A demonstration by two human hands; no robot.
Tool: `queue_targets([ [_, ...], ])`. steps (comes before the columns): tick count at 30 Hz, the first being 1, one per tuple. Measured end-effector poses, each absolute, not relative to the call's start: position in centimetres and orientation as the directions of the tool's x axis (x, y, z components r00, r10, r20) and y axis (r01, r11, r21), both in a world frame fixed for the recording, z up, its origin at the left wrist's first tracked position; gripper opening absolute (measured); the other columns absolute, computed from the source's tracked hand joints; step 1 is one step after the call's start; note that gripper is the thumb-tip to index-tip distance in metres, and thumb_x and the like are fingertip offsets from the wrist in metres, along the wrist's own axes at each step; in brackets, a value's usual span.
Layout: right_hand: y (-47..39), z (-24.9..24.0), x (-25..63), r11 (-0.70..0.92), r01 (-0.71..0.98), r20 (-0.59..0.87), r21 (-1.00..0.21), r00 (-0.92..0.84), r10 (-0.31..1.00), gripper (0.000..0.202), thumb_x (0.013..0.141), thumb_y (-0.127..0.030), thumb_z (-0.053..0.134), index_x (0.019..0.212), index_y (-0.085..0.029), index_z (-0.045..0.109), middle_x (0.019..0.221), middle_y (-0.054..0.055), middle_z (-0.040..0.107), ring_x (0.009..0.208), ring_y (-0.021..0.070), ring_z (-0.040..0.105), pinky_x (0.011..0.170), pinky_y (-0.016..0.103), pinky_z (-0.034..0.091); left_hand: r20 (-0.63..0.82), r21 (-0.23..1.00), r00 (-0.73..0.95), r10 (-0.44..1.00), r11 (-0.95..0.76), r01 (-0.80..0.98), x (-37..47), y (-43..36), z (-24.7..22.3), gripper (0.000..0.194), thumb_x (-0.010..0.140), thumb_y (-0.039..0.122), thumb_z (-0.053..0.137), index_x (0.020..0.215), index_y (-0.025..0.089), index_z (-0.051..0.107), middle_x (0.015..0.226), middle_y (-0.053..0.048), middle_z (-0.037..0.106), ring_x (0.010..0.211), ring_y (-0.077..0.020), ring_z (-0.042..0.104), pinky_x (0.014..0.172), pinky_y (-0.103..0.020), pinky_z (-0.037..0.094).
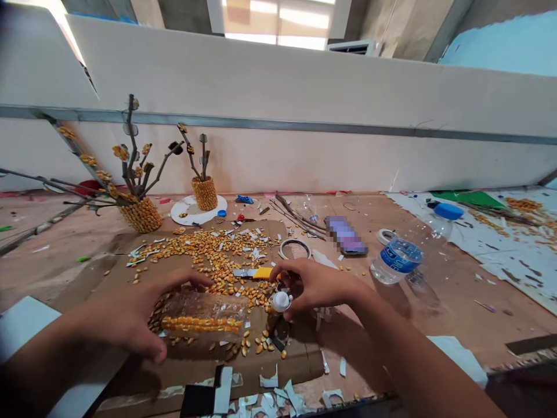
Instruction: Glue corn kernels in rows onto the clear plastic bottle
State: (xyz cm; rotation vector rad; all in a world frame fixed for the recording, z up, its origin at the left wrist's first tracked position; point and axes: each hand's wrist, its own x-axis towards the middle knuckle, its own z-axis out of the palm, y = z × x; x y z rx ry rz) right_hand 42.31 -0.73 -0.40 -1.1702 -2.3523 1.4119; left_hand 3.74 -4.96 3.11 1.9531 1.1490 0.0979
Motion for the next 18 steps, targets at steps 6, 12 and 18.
queue_targets([
  [6,-1.8,-0.5,41.0,0.349,0.466,-0.139,-0.813,-0.737,0.661,0.029,0.08,-0.036,0.087,0.103,-0.021,0.08,0.091,0.001,0.067,0.08,0.0158,0.057,0.07,0.027,0.043,-0.431,0.67,0.522,0.736,-0.127,0.731,5.2,-5.3,3.2,0.085,0.062,0.021,0.085,0.144,0.026,0.061,0.138,-0.007,0.072,0.123,-0.0345,0.072,0.104,-0.04,0.059],
  [12,-2.4,-1.2,39.9,0.345,0.441,-0.058,-0.829,-0.681,0.73,0.018,0.085,-0.034,0.079,0.09,-0.018,0.072,0.076,-0.002,0.062,0.066,0.0127,0.052,0.059,0.025,0.038,-0.375,0.697,0.558,0.74,-0.172,0.696,4.8,-5.2,3.2,0.088,0.063,0.038,0.092,0.145,0.026,0.061,0.141,-0.008,0.072,0.127,-0.0366,0.07,0.105,-0.04,0.059],
  [18,-2.3,-0.9,39.5,0.35,0.319,0.112,-0.881,-0.579,0.808,0.023,0.089,-0.042,0.075,0.088,-0.021,0.068,0.079,0.0,0.061,0.071,0.0154,0.052,0.065,0.029,0.042,-0.05,0.776,0.586,0.809,-0.338,0.533,4.9,-4.2,3.7,0.059,0.091,0.066,0.071,0.136,0.03,0.07,0.144,-0.009,0.072,0.136,-0.0365,0.064,0.116,-0.048,0.05],
])
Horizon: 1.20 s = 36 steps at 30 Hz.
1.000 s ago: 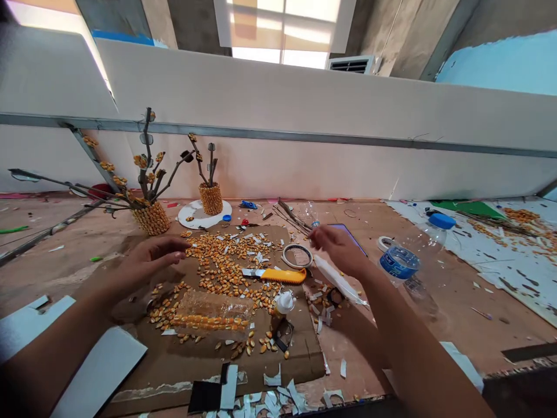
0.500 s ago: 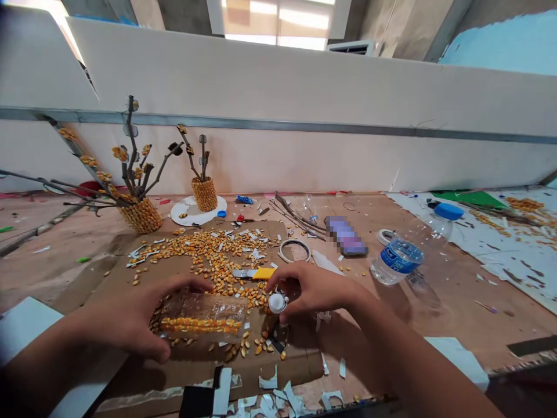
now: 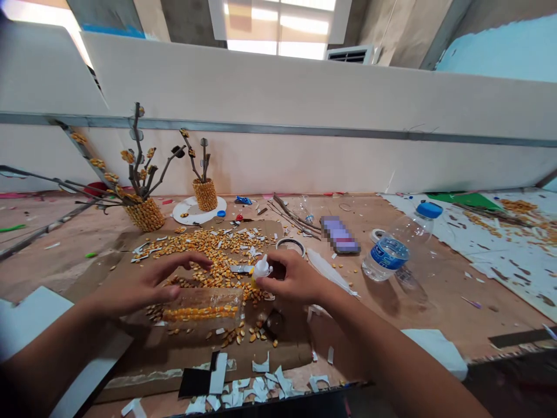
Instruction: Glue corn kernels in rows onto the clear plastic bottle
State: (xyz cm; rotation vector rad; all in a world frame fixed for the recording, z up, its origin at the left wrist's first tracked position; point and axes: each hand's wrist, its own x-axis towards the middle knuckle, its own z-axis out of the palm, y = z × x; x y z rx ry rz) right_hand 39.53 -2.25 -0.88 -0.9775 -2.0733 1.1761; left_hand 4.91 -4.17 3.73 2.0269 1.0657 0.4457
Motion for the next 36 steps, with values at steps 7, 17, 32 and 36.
queue_targets([
  [7,-2.9,0.0,37.4,0.305,0.134,0.179,-0.943,-0.568,0.803,0.032,0.083,-0.048,0.085,0.092,-0.02,0.071,0.078,-0.001,0.06,0.068,0.0141,0.05,0.063,0.028,0.04,0.071,0.745,0.559,0.826,-0.417,0.521,11.3,-5.3,6.0,0.041,0.096,0.047,0.073,0.13,0.025,0.068,0.128,-0.01,0.078,0.121,-0.0297,0.073,0.106,-0.047,0.056],
  [17,-2.7,1.4,33.4,0.196,-0.112,0.225,-0.974,-0.466,0.856,0.048,0.078,-0.058,0.085,0.103,-0.022,0.068,0.079,-0.001,0.062,0.068,0.0149,0.055,0.064,0.03,0.048,0.216,0.927,0.41,0.886,-0.318,0.198,12.4,-4.3,3.4,0.039,0.087,0.039,0.082,0.118,0.017,0.07,0.104,-0.009,0.079,0.09,-0.0229,0.074,0.082,-0.036,0.059],
  [32,-0.4,1.6,36.2,0.436,0.519,0.259,-0.735,-0.379,0.888,0.012,0.093,-0.032,0.069,0.088,-0.022,0.067,0.084,0.003,0.064,0.08,0.0205,0.055,0.078,0.034,0.044,0.172,0.945,0.173,0.97,-0.212,0.248,8.8,-2.7,1.6,0.043,0.089,0.061,0.072,0.103,0.02,0.072,0.088,-0.002,0.07,0.076,-0.0184,0.059,0.071,-0.029,0.048],
  [36,-0.3,-0.9,37.4,0.487,0.635,0.119,-0.6,-0.531,0.839,0.025,0.091,-0.033,0.076,0.113,-0.021,0.074,0.12,0.013,0.072,0.111,0.0301,0.064,0.098,0.042,0.046,0.111,0.943,0.223,0.969,-0.174,0.284,8.8,-2.4,1.4,0.039,0.089,0.058,0.072,0.097,0.019,0.07,0.078,0.001,0.06,0.069,-0.0157,0.051,0.065,-0.028,0.043],
])
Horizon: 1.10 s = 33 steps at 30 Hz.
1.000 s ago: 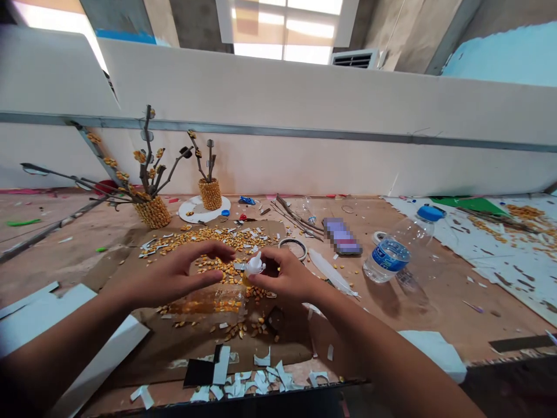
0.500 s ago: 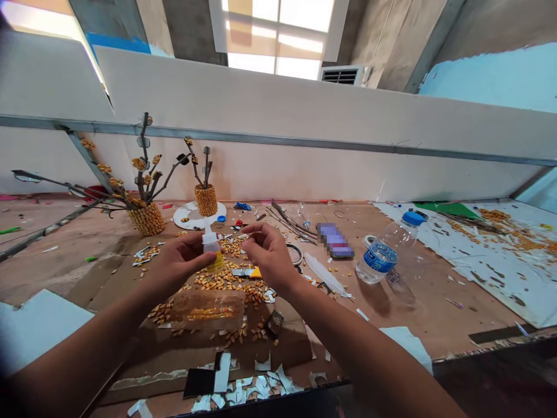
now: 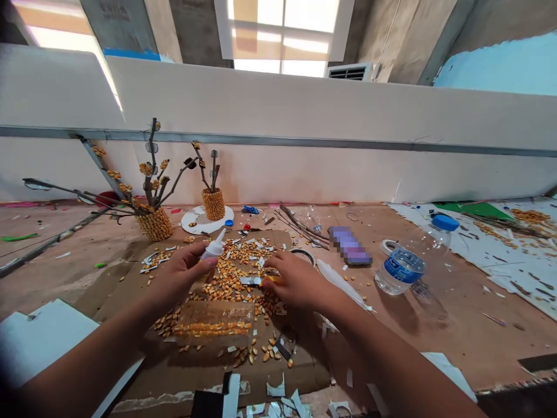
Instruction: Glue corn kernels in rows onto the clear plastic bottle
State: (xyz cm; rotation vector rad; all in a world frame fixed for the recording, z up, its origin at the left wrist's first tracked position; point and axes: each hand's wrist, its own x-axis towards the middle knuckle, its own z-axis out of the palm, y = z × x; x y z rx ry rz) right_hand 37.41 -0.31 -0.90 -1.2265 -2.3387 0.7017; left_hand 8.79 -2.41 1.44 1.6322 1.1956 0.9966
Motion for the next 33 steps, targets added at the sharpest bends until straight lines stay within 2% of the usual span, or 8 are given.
queue_targets([
  [5,0.0,-1.8,37.7,0.497,0.697,-0.015,-0.517,-0.587,0.809,0.02,0.087,-0.026,0.08,0.106,-0.021,0.077,0.112,0.012,0.073,0.102,0.0289,0.066,0.09,0.038,0.047,0.004,0.936,0.249,0.968,-0.091,0.339,9.1,-2.4,1.5,0.042,0.087,0.059,0.072,0.1,0.019,0.069,0.082,0.0,0.063,0.072,-0.0173,0.054,0.065,-0.028,0.042],
  [10,0.6,-1.8,38.1,0.435,0.671,0.007,-0.6,-0.539,0.842,0.012,0.094,-0.029,0.068,0.1,-0.021,0.073,0.106,0.013,0.072,0.101,0.0299,0.063,0.092,0.041,0.047,-0.005,0.924,0.239,0.971,-0.087,0.372,9.2,-2.5,1.7,0.039,0.085,0.056,0.072,0.1,0.019,0.07,0.087,-0.002,0.065,0.077,-0.0188,0.056,0.07,-0.03,0.043],
  [13,0.7,-2.1,38.4,0.366,0.583,0.05,-0.725,-0.485,0.873,0.03,0.107,-0.045,0.047,0.104,-0.024,0.068,0.1,0.01,0.071,0.093,0.0268,0.063,0.087,0.04,0.051,-0.021,0.941,0.222,0.975,-0.056,0.334,9.2,-2.7,1.7,0.039,0.085,0.055,0.071,0.101,0.02,0.069,0.082,0.0,0.06,0.073,-0.0175,0.052,0.068,-0.03,0.041],
  [16,0.5,-2.4,38.3,0.285,0.468,0.038,-0.836,-0.47,0.882,0.054,0.11,-0.062,0.028,0.099,-0.024,0.065,0.08,0.004,0.066,0.069,0.0212,0.06,0.066,0.034,0.052,-0.051,0.97,0.232,0.971,-0.008,0.244,9.2,-3.0,1.5,0.041,0.086,0.055,0.071,0.107,0.02,0.066,0.077,0.002,0.053,0.068,-0.0154,0.047,0.064,-0.029,0.039],
  [19,-0.1,-2.4,37.8,0.19,0.31,0.005,-0.932,-0.512,0.859,0.059,0.105,-0.075,0.036,0.104,-0.023,0.065,0.082,0.004,0.067,0.062,0.0177,0.058,0.057,0.03,0.049,-0.068,0.983,0.255,0.965,0.021,0.185,9.2,-3.1,1.3,0.045,0.087,0.055,0.071,0.114,0.02,0.065,0.076,0.003,0.05,0.067,-0.0144,0.045,0.063,-0.029,0.038],
  [22,-1.1,-2.3,37.2,0.185,0.214,0.064,-0.959,-0.475,0.878,0.049,0.101,-0.07,0.054,0.112,-0.023,0.066,0.095,0.006,0.07,0.075,0.0194,0.062,0.065,0.031,0.052,-0.063,0.992,0.276,0.959,0.031,0.122,9.2,-3.3,1.1,0.051,0.092,0.062,0.067,0.121,0.02,0.064,0.077,0.002,0.05,0.068,-0.0146,0.046,0.062,-0.029,0.04],
  [27,-2.8,-2.4,36.1,0.559,0.4,0.413,-0.727,-0.396,0.82,0.035,0.111,-0.047,0.046,0.133,-0.026,0.063,0.12,0.013,0.073,0.111,0.0301,0.069,0.095,0.044,0.055,-0.028,0.998,0.324,0.946,0.01,0.055,9.4,-3.7,1.2,0.055,0.097,0.069,0.062,0.124,0.021,0.063,0.08,0.002,0.051,0.065,-0.0135,0.049,0.06,-0.028,0.044],
  [33,-3.9,-1.9,35.3,0.737,0.494,0.559,-0.461,-0.484,0.674,0.022,0.11,-0.032,0.05,0.128,-0.024,0.06,0.112,0.013,0.073,0.09,0.0256,0.074,0.074,0.037,0.059,0.048,0.962,0.421,0.906,-0.156,0.225,9.4,-4.7,1.6,0.034,0.108,0.053,0.052,0.118,0.022,0.061,0.089,-0.002,0.062,0.076,-0.0165,0.058,0.072,-0.031,0.046],
])
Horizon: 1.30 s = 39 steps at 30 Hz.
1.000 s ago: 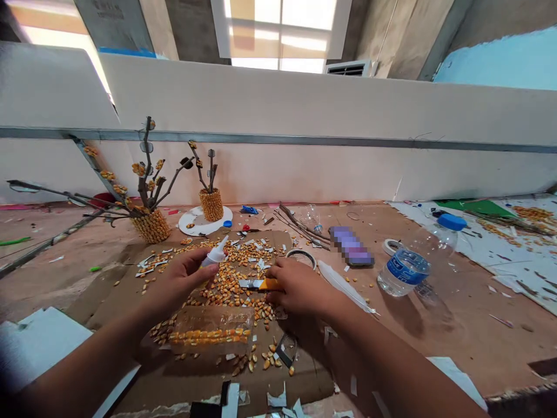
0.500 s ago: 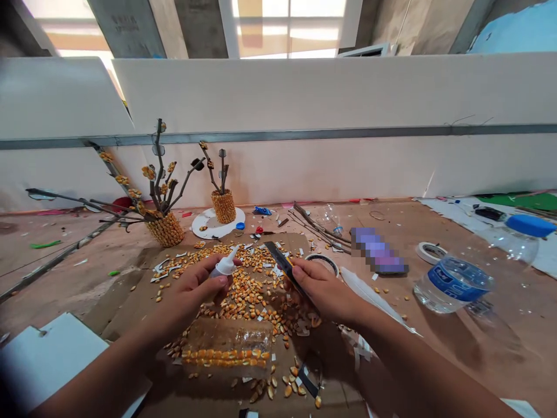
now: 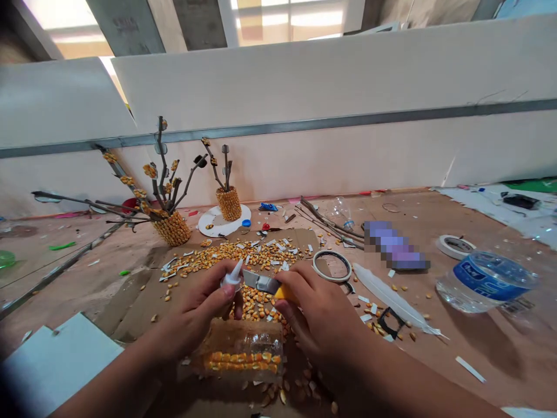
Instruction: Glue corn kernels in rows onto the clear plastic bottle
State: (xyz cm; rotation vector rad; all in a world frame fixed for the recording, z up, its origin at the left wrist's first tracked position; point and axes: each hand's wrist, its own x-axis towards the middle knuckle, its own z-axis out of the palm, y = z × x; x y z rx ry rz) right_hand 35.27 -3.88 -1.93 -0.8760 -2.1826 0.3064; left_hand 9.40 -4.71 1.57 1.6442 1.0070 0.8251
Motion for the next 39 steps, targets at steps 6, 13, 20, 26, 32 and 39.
queue_targets([
  [6,-4.7,-1.3,34.9,0.805,0.511,0.671,-0.3,-0.488,0.559,0.021,0.111,-0.026,0.05,0.131,-0.021,0.056,0.102,0.008,0.077,0.08,0.022,0.074,0.067,0.033,0.057,0.211,0.82,0.503,0.838,-0.432,0.376,9.5,-5.4,2.1,0.021,0.109,0.031,0.045,0.117,0.021,0.061,0.092,-0.002,0.061,0.08,-0.0178,0.055,0.074,-0.031,0.045],
  [13,-5.2,-1.4,34.8,0.809,0.531,0.691,-0.253,-0.486,0.535,0.027,0.11,-0.024,0.053,0.135,-0.017,0.058,0.101,0.01,0.078,0.08,0.0222,0.074,0.067,0.033,0.059,0.343,0.681,0.563,0.752,-0.612,0.403,9.2,-5.2,2.9,0.021,0.11,0.033,0.052,0.125,0.023,0.061,0.1,-0.003,0.069,0.085,-0.0172,0.062,0.073,-0.028,0.046],
  [20,-5.6,-2.0,34.5,0.827,0.499,0.699,-0.26,-0.493,0.517,0.031,0.109,-0.023,0.055,0.138,-0.015,0.058,0.102,0.011,0.077,0.08,0.022,0.073,0.066,0.033,0.058,0.356,0.598,0.579,0.733,-0.655,0.462,9.3,-5.0,2.1,0.036,0.113,0.051,0.045,0.115,0.02,0.063,0.092,-0.004,0.073,0.072,-0.0166,0.062,0.067,-0.028,0.045],
  [26,-5.6,-2.0,34.3,0.839,0.454,0.7,-0.3,-0.493,0.517,0.032,0.108,-0.02,0.057,0.139,-0.014,0.058,0.1,0.01,0.075,0.078,0.0204,0.071,0.064,0.031,0.056,0.393,0.488,0.593,0.703,-0.705,0.514,9.6,-4.9,1.8,0.044,0.114,0.053,0.036,0.097,0.019,0.06,0.082,-0.003,0.069,0.067,-0.0165,0.061,0.062,-0.027,0.042],
  [32,-5.7,-2.1,34.1,0.84,0.437,0.705,-0.321,-0.482,0.52,0.035,0.108,-0.018,0.058,0.142,-0.014,0.058,0.099,0.009,0.075,0.079,0.0193,0.07,0.065,0.03,0.054,0.402,0.454,0.61,0.683,-0.727,0.514,9.4,-4.6,2.0,0.045,0.115,0.051,0.034,0.09,0.021,0.055,0.074,0.001,0.062,0.061,-0.0145,0.055,0.059,-0.027,0.038],
  [39,-5.9,-2.1,34.0,0.827,0.478,0.717,-0.295,-0.461,0.522,0.034,0.107,-0.017,0.058,0.141,-0.013,0.06,0.101,0.01,0.077,0.078,0.0187,0.071,0.064,0.029,0.053,0.462,0.411,0.59,0.662,-0.749,0.519,9.4,-4.6,2.1,0.045,0.116,0.049,0.035,0.086,0.021,0.053,0.071,0.003,0.059,0.059,-0.0126,0.051,0.058,-0.025,0.035],
])
